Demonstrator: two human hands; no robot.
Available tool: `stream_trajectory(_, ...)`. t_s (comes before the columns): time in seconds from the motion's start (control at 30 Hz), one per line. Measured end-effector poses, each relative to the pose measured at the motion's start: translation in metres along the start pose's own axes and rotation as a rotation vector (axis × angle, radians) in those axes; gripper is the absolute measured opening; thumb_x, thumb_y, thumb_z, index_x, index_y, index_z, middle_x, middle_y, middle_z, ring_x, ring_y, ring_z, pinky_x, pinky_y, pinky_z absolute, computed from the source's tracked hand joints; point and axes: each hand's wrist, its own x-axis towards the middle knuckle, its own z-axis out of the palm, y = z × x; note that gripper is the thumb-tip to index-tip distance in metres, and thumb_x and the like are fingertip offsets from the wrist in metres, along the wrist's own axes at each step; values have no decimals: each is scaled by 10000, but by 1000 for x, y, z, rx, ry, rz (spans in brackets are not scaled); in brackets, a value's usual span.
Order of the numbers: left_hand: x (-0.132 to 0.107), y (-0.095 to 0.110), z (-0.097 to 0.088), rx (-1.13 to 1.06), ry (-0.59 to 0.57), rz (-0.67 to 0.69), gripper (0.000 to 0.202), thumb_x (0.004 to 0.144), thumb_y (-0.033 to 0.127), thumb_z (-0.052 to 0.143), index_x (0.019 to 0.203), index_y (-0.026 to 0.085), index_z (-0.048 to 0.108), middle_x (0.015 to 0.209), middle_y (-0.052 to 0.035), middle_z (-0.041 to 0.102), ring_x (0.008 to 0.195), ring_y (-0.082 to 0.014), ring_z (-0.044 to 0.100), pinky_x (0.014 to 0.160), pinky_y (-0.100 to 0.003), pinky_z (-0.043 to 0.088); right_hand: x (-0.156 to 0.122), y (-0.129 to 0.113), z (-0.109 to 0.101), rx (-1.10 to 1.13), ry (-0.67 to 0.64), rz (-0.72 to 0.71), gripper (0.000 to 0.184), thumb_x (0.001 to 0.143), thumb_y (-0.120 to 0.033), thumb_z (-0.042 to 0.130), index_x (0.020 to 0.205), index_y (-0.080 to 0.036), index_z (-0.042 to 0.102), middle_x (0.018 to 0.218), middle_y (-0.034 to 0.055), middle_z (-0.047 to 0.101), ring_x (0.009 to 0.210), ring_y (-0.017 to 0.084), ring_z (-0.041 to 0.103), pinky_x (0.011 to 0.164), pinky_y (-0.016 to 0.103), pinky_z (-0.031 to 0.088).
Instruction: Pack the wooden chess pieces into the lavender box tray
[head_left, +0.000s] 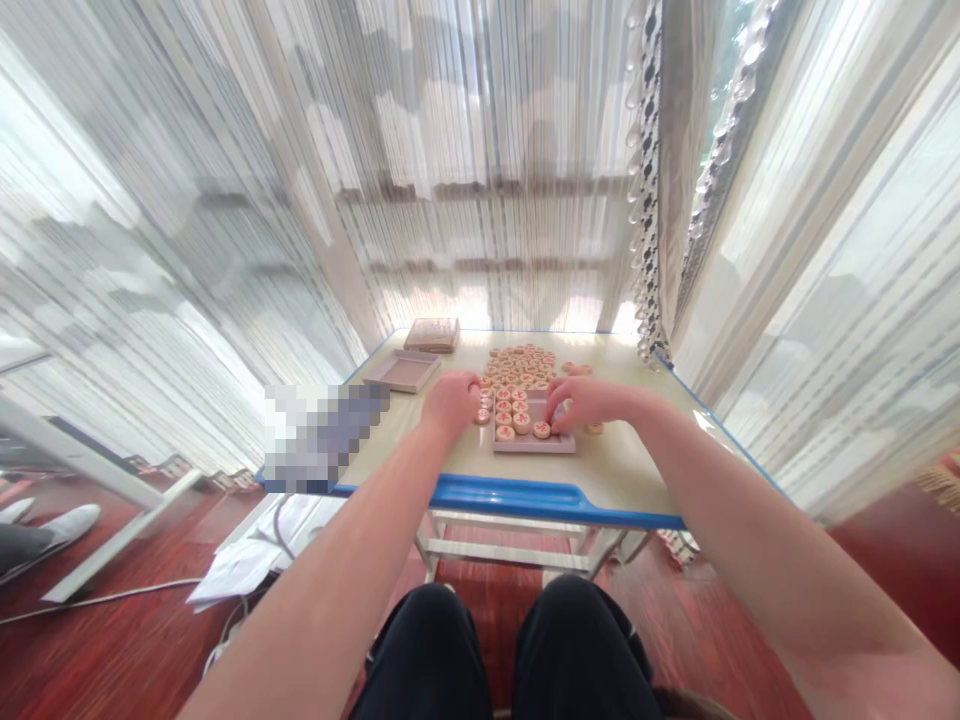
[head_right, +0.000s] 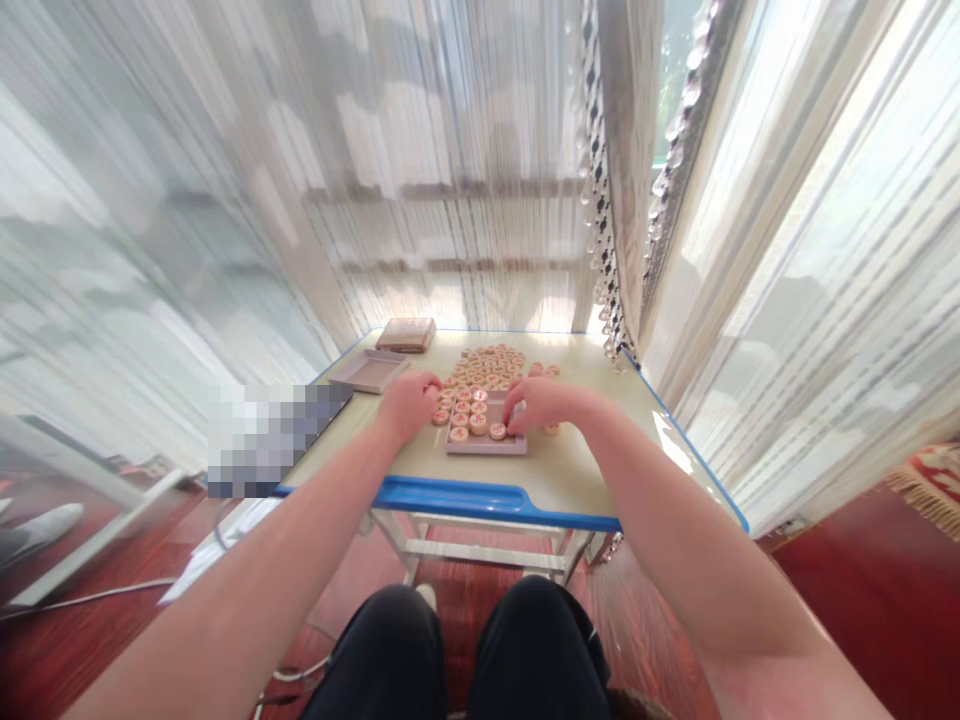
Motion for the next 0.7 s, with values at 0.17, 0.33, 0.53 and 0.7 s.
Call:
stream_trajectory(0.17,-3,-2,5,-69,93,-89,244,753,166,400,765,189,643,812,-44,669,848,-185,574,786,-286,440,-2,-7,1,-14,37,-13,191,638,-341,640,807,-293,718,1012,19,633,1058,261,476,890,324,399)
stream_trajectory(0.33,-3,-5,3,-170,157,-221,241,740,161,419,906,189,592,724,-16,643,728,-158,581,709,-264,435,-2,-10,3,40,8,-6,222,647,-409,638,810,-274,705,935,29,647,1051,257,488,867,323,415)
stream_trajectory(0.53,-4,-4,1,-162,142,-214,189,739,182,443,842,199,600,652,0,615,685,-151,575,664,-251,420,0,-9,4,103,-16,-54,264,631,-438,654,843,-291,710,951,10,637,1016,234,519,842,286,429)
stream_trajectory(0.7,-4,-4,2,-169,122,-180,172,746,197,440,756,204,612,674,-5,635,689,-153,571,642,-253,410,-1,-6,3,149,-20,-50,229,647,-331,636,860,-301,713,973,-9,637,1004,202,535,845,252,426)
